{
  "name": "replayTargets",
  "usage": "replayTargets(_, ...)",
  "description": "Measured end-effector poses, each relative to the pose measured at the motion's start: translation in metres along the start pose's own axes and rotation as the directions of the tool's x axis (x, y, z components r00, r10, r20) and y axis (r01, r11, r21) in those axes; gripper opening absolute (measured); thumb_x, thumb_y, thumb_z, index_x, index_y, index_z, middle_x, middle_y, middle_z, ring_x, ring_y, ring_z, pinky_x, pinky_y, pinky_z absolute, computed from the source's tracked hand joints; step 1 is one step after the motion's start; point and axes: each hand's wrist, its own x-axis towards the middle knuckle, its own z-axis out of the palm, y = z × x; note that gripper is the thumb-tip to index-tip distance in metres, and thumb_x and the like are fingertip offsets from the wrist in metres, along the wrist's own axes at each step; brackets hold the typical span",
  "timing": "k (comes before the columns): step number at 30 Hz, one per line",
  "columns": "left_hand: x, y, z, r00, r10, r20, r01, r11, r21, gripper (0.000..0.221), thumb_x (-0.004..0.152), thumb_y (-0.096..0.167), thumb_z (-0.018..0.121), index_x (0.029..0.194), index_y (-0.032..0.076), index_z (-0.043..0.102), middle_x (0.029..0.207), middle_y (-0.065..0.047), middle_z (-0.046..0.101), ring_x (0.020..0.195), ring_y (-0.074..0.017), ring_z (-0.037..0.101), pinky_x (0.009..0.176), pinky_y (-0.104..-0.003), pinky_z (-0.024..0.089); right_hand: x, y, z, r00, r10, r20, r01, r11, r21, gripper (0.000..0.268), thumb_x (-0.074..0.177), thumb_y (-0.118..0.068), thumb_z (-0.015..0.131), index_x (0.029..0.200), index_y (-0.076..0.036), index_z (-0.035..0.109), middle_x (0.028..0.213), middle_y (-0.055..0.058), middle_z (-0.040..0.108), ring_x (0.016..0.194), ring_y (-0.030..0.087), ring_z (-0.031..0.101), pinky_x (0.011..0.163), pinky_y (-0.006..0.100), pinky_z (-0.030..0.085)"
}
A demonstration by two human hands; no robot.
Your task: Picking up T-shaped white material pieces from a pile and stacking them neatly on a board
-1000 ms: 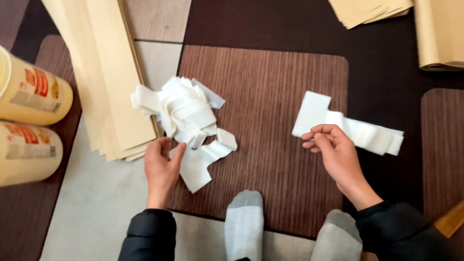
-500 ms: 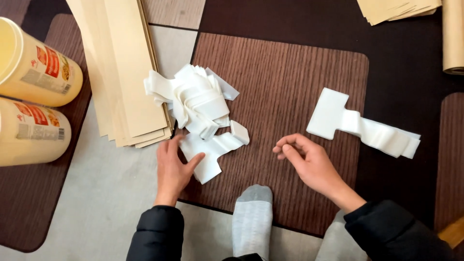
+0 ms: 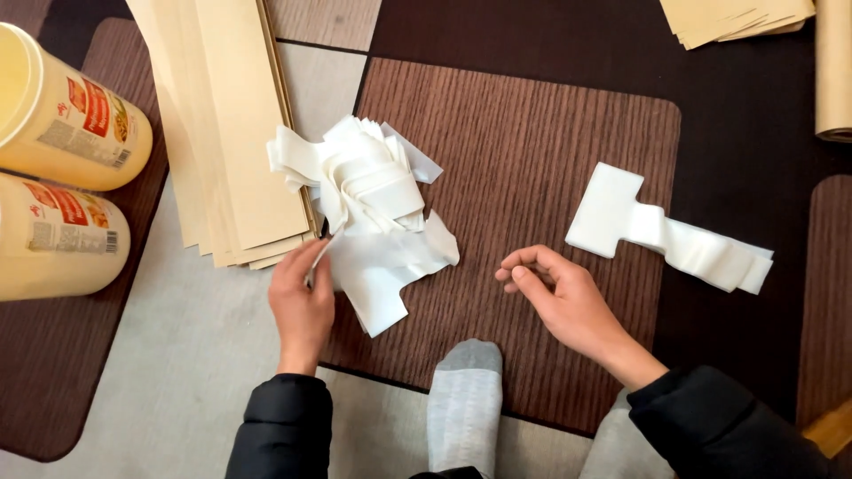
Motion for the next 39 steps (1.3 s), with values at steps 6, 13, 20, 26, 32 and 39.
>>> replayTargets(6, 0.032, 0.053, -0.018, 1.0, -0.003, -0.003, 0.003, 0.986, -0.169, 0.02, 0.108, 0.006, 0.081, 0.127, 0.013, 0.085, 0.109, -0.008, 0.086, 0.105, -0.0287, 0.083, 0.097, -0.04, 0.063, -0.001, -0.033, -0.005, 0.995, -0.092, -0.028, 0.089, 0.991, -0.103, 0.046, 0.104, -0.012, 0.074, 0.149, -0.006, 0.069, 0.135, 0.018, 0.084, 0.127, 0.037, 0.082, 0.102, 0.051, 0.067)
replayTargets(13, 0.058, 0.2, -0.028, 0.904, 0.278, 0.325, -0.123, 0.897, -0.424, 0.025, 0.096, 0.0, 0.085, 0.118, 0.012, 0.087, 0.098, -0.011, 0.09, 0.097, -0.0377, 0.089, 0.086, -0.047, 0.068, -0.006, -0.088, -0.003, 0.931, -0.345, 0.116, 0.362, 0.914, -0.185, 0.101, 0.092, -0.017, 0.092, 0.175, 0.0, 0.037, 0.172, 0.033, 0.047, 0.161, 0.059, 0.038, 0.129, 0.073, 0.034)
replayTargets(20, 0.063, 0.208, 0.005, 0.889, 0.293, 0.351, -0.056, 0.831, -0.553, 0.025, 0.098, 0.009, 0.087, 0.123, 0.012, 0.087, 0.099, -0.007, 0.091, 0.097, -0.0262, 0.09, 0.085, -0.04, 0.069, -0.016, -0.064, -0.033, 0.966, -0.076, 0.248, 0.065, 0.997, 0.052, 0.018, 0.103, -0.022, 0.086, 0.093, -0.008, 0.086, 0.082, 0.003, 0.091, 0.078, 0.01, 0.072, 0.077, 0.035, 0.066)
replayTargets(26, 0.081, 0.194, 0.011, 0.904, -0.03, 0.427, 0.282, 0.792, -0.542, 0.022, 0.104, 0.01, 0.083, 0.125, 0.001, 0.084, 0.094, -0.009, 0.085, 0.089, -0.0124, 0.072, 0.086, -0.037, 0.068, -0.023, -0.044, -0.093, 0.988, 0.066, 0.139, -0.075, 0.995, 0.059, 0.013, 0.1, -0.018, 0.085, 0.101, -0.005, 0.087, 0.076, 0.011, 0.093, 0.06, 0.011, 0.074, 0.059, 0.029, 0.063)
replayTargets(32, 0.091, 0.17, 0.062, 0.841, -0.161, 0.517, 0.47, 0.691, -0.549, 0.023, 0.103, 0.009, 0.086, 0.123, -0.002, 0.081, 0.091, -0.012, 0.083, 0.081, -0.0156, 0.076, 0.08, -0.035, 0.069, -0.015, 0.002, -0.148, 0.993, 0.112, -0.048, -0.105, 0.987, 0.121, 0.017, 0.102, -0.017, 0.084, 0.103, 0.0, 0.085, 0.08, 0.017, 0.091, 0.068, 0.019, 0.083, 0.069, 0.035, 0.067)
replayTargets(39, 0.085, 0.151, 0.169, 0.784, -0.08, 0.615, 0.458, 0.744, -0.487, 0.017, 0.1, 0.015, 0.089, 0.114, 0.006, 0.085, 0.088, -0.005, 0.081, 0.083, -0.0109, 0.068, 0.075, -0.033, 0.064, -0.02, 0.099, -0.209, 0.898, 0.225, -0.378, -0.121, 0.953, 0.279, 0.028, 0.106, -0.016, 0.084, 0.124, 0.002, 0.072, 0.096, 0.017, 0.082, 0.07, 0.023, 0.08, 0.06, 0.031, 0.068)
